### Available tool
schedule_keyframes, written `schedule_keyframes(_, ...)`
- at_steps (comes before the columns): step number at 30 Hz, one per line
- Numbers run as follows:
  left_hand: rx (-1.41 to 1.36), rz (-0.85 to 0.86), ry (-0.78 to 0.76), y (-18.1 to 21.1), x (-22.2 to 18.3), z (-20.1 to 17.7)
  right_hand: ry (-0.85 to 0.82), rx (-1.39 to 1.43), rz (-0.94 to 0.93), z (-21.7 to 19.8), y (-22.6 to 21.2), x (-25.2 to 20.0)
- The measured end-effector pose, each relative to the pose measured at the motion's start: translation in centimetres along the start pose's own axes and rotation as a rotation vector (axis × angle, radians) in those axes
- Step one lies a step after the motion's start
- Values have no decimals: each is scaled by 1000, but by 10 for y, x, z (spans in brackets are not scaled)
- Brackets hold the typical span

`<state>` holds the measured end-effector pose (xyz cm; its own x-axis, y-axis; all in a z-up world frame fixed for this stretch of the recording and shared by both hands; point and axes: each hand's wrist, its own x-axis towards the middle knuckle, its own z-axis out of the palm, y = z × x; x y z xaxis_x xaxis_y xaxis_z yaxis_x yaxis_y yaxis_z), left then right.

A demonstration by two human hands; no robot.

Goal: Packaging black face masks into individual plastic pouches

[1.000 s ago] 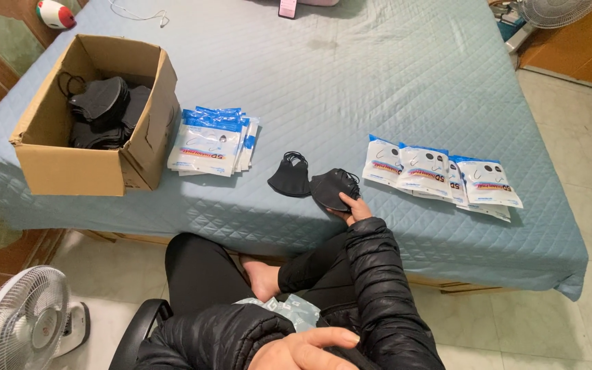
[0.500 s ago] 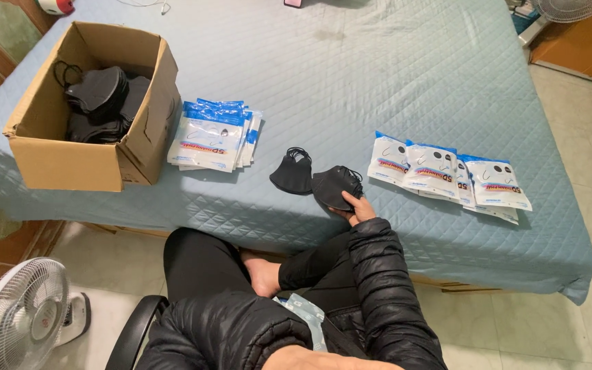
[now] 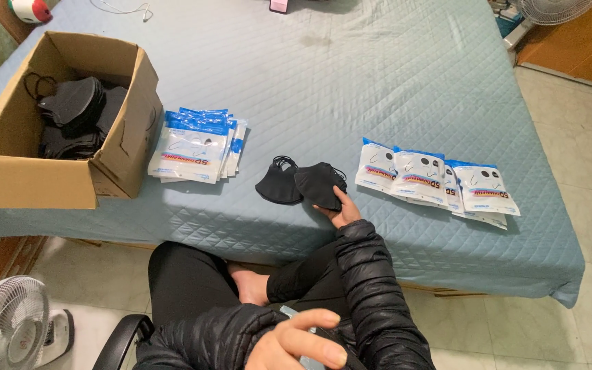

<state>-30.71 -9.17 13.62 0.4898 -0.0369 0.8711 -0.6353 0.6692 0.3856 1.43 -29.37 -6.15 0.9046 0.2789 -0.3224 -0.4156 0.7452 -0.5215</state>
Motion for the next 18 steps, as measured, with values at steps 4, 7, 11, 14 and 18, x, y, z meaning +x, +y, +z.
schedule_keyframes(4,350,230,-51,-1,95,-40,-78,5,-5,14,5,3)
schedule_keyframes(7,793,77,-184,-37,129,-94,141,-186,40,20,6,4)
schedule_keyframes(11,1032,-309,208,-102,109,-152,-72,-102,-20,10,5,2)
schedule_keyframes(14,1160,-601,183,-141,83,-188,-20,-126,-18,20,-2,-6)
schedule_keyframes(18,1315,-764,21,-184,52,-218,12,-137,-20,21,-1,-10)
